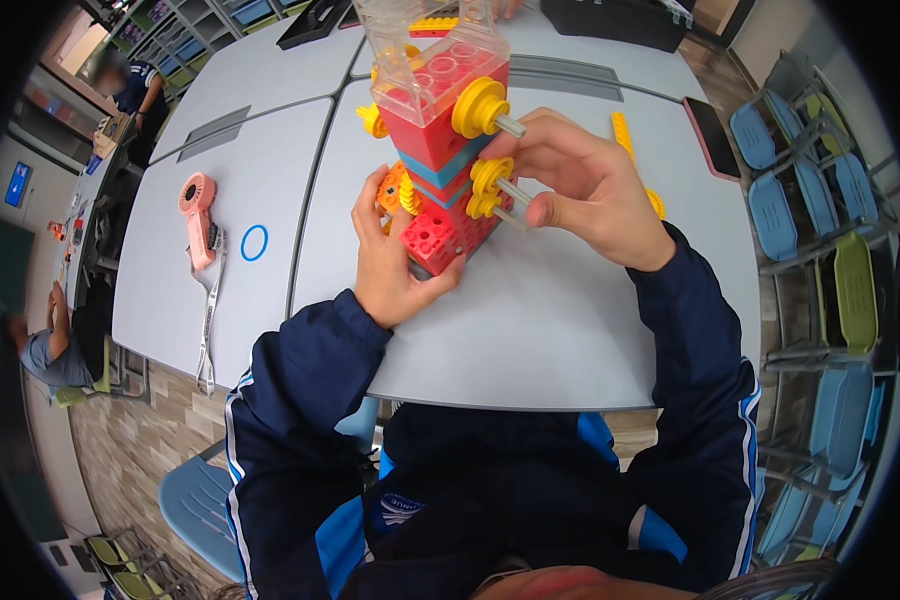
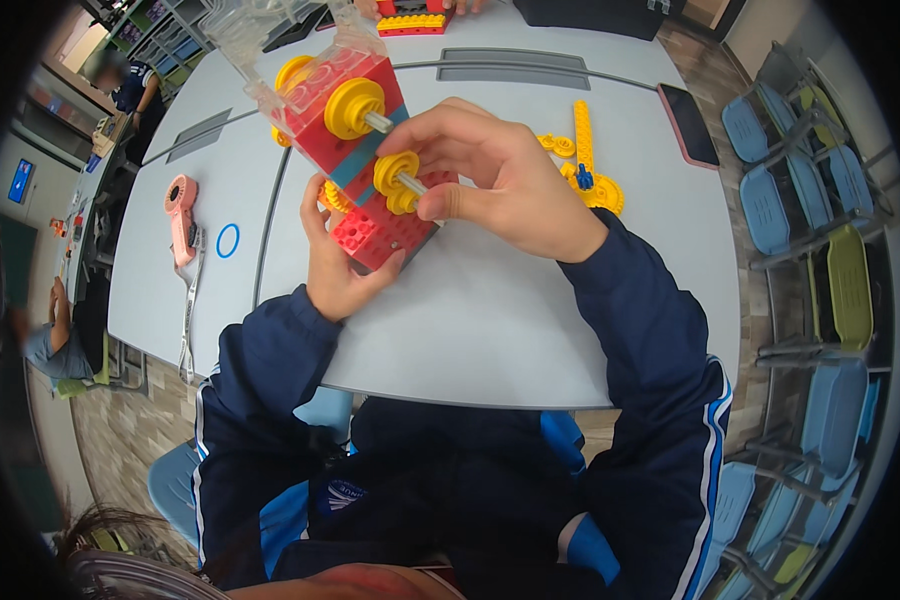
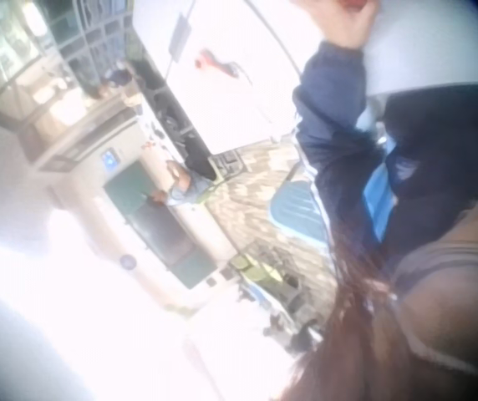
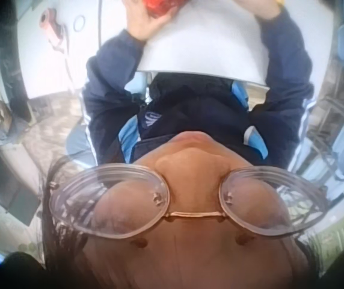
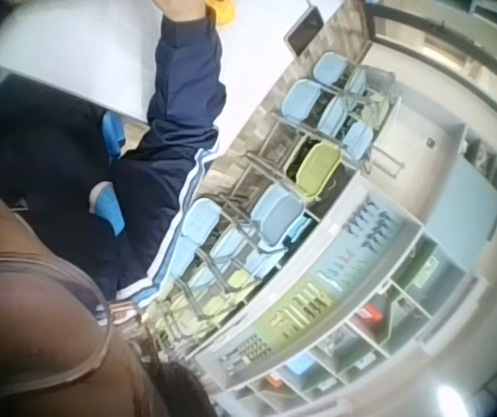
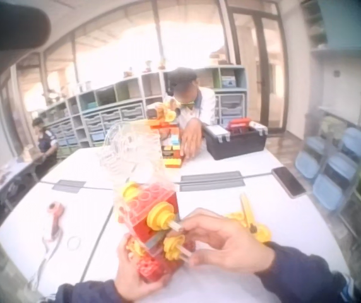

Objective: The person assembles a colorful plastic construction toy using interlocking blocks, gears, and rods. They connect and disconnect various components, test the structure, and then disassemble it into individual pieces on the table.

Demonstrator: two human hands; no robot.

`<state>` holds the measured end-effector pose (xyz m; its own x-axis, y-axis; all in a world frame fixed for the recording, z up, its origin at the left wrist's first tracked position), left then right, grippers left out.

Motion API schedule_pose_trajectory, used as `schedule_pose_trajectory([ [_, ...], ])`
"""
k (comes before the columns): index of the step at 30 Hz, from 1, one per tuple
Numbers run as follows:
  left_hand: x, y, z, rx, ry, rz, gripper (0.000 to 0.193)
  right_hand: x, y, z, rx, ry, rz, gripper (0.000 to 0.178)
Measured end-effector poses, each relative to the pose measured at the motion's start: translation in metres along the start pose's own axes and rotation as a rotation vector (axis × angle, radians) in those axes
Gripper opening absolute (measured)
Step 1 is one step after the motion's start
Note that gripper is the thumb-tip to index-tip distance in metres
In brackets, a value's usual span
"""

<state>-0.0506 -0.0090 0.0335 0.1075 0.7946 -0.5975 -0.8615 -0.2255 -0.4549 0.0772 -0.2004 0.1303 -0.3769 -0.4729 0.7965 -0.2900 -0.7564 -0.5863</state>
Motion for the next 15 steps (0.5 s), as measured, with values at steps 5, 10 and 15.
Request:
schedule_pose_trajectory([
  [5, 0.003, -0.002, -0.002, 0.024, -0.011, -0.011, 0.078, -0.002, 0.008, -0.004, -0.073, 0.164, 0.037, 0.021],
  [10, 0.000, -0.001, -0.002, 0.010, 0.106, 0.044, 0.079, 0.018, 0.005, -0.002, 0.001, 0.524, 0.193, 0.022],
  [15, 0.000, -0.001, -0.002, 0.001, 0.094, 0.030, 0.078, 0.026, 0.002, 0.012, 0.161, 0.446, 0.095, 0.025],
])
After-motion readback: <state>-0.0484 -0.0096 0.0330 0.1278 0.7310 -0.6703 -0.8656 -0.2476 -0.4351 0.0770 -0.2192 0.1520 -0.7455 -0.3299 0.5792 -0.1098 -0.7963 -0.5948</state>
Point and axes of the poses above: each hand's wrist, its own y-axis away from the middle knuckle, its own z-axis out of the back of the hand, x = y × z, the point moved 2 cm from there along -y, towards the middle knuckle, and after that the axes turned 7 degrees about z, right-handed, at the moved point
